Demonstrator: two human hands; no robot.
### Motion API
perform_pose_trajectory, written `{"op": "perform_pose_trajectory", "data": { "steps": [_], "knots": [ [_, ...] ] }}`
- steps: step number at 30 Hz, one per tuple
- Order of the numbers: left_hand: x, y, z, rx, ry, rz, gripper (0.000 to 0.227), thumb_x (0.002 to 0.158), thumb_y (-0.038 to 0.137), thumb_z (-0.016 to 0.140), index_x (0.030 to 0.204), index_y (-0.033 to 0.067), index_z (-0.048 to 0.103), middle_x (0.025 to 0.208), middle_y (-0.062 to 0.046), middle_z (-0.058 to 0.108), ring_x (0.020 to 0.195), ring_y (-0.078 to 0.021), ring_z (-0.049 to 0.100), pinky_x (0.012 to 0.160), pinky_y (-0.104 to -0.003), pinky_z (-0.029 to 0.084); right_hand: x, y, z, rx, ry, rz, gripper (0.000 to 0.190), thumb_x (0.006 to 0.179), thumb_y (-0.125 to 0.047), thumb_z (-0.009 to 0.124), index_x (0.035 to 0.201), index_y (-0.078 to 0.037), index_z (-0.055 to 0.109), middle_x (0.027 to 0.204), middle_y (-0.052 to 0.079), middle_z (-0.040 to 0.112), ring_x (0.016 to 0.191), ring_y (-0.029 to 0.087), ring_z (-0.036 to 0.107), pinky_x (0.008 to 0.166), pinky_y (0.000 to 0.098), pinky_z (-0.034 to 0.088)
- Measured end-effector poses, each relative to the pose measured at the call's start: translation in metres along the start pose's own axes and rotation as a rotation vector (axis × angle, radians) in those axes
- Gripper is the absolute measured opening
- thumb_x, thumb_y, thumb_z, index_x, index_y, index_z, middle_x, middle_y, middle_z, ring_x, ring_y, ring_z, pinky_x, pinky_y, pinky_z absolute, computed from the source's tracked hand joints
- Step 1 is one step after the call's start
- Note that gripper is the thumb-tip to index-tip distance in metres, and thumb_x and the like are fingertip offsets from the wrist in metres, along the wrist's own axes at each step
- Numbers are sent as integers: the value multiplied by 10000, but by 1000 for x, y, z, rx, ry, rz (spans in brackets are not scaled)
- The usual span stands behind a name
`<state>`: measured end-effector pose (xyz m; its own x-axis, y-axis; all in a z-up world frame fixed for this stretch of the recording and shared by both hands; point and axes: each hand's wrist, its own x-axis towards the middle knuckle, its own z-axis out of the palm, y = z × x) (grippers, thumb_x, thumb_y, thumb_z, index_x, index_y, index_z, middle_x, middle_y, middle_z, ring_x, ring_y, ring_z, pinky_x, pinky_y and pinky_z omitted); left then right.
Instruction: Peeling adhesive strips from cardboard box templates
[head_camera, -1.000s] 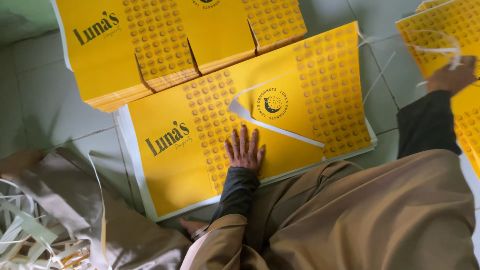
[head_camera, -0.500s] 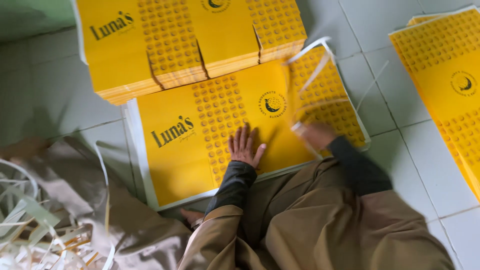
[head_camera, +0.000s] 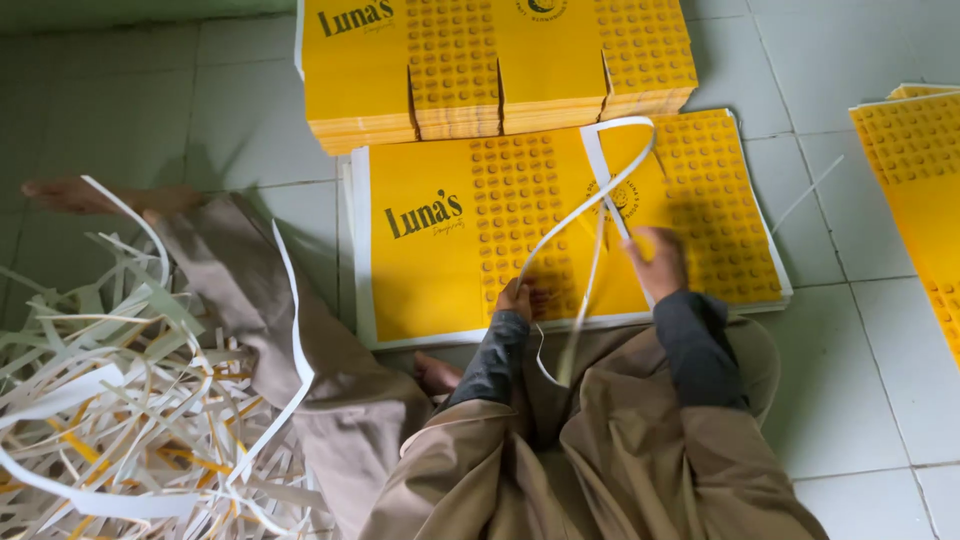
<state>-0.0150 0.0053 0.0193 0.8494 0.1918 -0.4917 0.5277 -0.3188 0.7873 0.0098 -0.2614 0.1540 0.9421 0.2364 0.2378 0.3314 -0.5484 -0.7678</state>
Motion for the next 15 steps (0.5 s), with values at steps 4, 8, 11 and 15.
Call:
{"op": "perform_pose_trajectory", "data": {
  "steps": [4, 8, 11, 15],
  "knots": [
    [-50, 42, -3, -148, 72, 23, 472, 966, 601, 527, 1268, 255, 638, 1175, -158, 718, 1176, -382, 655, 1081, -488, 512, -4, 110, 56, -735, -89, 227, 719, 911, -414, 591, 1511, -30, 494, 1324, 242, 638, 1285, 378, 583, 1102, 531, 427],
    [-47, 39, -18, -310, 68, 103, 810, 936, 698, 633, 1422, 62, 510, 1373, -289, 608, 1296, -427, 579, 1134, -520, 475, -30, -7, 137, -296, -499, -28, 861, 832, -92, 668, 1592, 30, 283, 1504, 339, 457, 1406, 472, 448, 1222, 538, 331],
    [-15, 2, -18, -182, 96, 29, 579, 907, 519, 717, 1271, 92, 574, 1199, -234, 694, 1198, -409, 643, 1074, -531, 519, -34, -63, 126, 98, -690, 47, 525, 961, -138, 629, 1476, -79, 553, 1334, 172, 675, 1183, 361, 667, 1055, 451, 502],
    [15, -36, -146, -978, -97, -195, 464, 1018, 509, 483, 1297, 153, 588, 1097, -164, 553, 1102, -468, 584, 975, -635, 488, -11, -175, 50, 368, -840, -12, 459, 938, -273, 752, 1369, -120, 707, 1209, 145, 770, 1045, 201, 697, 888, 373, 575]
  ]
}}
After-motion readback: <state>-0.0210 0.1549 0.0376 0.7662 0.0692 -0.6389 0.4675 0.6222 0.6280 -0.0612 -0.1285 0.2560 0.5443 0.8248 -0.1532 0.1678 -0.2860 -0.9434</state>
